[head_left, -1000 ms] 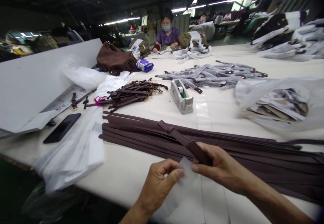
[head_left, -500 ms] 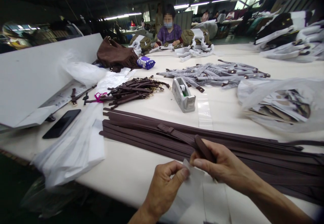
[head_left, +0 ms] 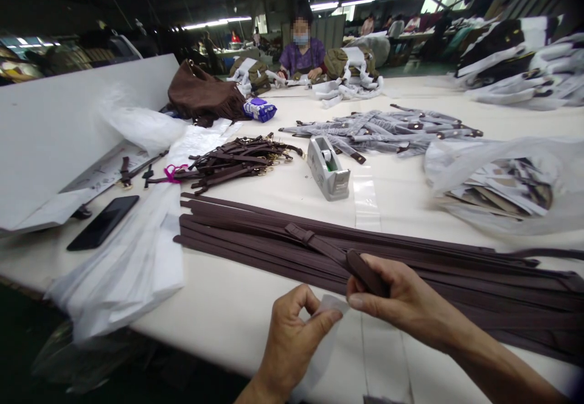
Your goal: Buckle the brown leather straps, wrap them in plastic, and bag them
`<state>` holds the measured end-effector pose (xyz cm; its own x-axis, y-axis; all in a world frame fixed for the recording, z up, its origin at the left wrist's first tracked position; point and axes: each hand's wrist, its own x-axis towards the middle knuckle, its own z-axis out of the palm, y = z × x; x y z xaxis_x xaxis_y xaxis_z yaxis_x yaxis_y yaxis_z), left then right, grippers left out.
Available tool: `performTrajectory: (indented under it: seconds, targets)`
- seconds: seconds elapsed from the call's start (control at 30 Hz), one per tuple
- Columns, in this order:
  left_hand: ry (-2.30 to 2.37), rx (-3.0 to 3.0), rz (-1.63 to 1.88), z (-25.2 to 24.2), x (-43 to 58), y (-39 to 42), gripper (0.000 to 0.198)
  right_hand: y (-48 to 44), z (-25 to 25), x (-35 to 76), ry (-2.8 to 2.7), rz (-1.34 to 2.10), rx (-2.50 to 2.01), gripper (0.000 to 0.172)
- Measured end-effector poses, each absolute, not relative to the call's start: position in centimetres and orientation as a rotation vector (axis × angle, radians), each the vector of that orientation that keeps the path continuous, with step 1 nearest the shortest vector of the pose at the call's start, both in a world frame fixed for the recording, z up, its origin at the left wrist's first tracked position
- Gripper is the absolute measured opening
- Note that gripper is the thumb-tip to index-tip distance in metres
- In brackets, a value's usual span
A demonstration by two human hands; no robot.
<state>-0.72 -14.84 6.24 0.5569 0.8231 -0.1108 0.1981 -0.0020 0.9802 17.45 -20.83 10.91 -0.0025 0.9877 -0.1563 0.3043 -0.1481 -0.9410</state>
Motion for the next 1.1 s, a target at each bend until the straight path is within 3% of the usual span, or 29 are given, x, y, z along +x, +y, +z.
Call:
performTrajectory:
  seconds: [0.17, 0.37, 0.47, 0.6, 0.77, 1.1]
  targets:
    - [0.833, 1.606, 0.533, 6.7, -0.4, -15.0, 0.030, -20.7, 11.0, 17.5, -1.450, 1.217, -1.527, 0.005]
    - [0.736, 1.676, 0.561, 7.0, -0.6, -14.9, 0.023, -20.5, 11.2, 17.5, -1.438, 1.167, -1.478, 0.008]
    - [0.796, 1.665, 0.562, 6.9, -0.2, -15.4, 0.041, -20.6, 10.9, 17.1, -1.389, 1.199, -1.414, 0.013]
    - [0.880, 1.661, 0.524, 6.6, 0.4, -16.4, 0.020, -20.6, 10.1, 16.5, -1.274, 1.194, -1.465, 0.023]
    - [0.816, 1.774, 0.531, 6.3, -0.1, -16.7, 0.037, -20.8, 9.7, 17.7, -1.249, 1.244, -1.453, 0.029]
    - [0.591, 2.131, 0.602, 6.5, -1.4, -15.8, 0.025, -24.4, 13.1, 23.7, -1.362, 1.161, -1.633, 0.029]
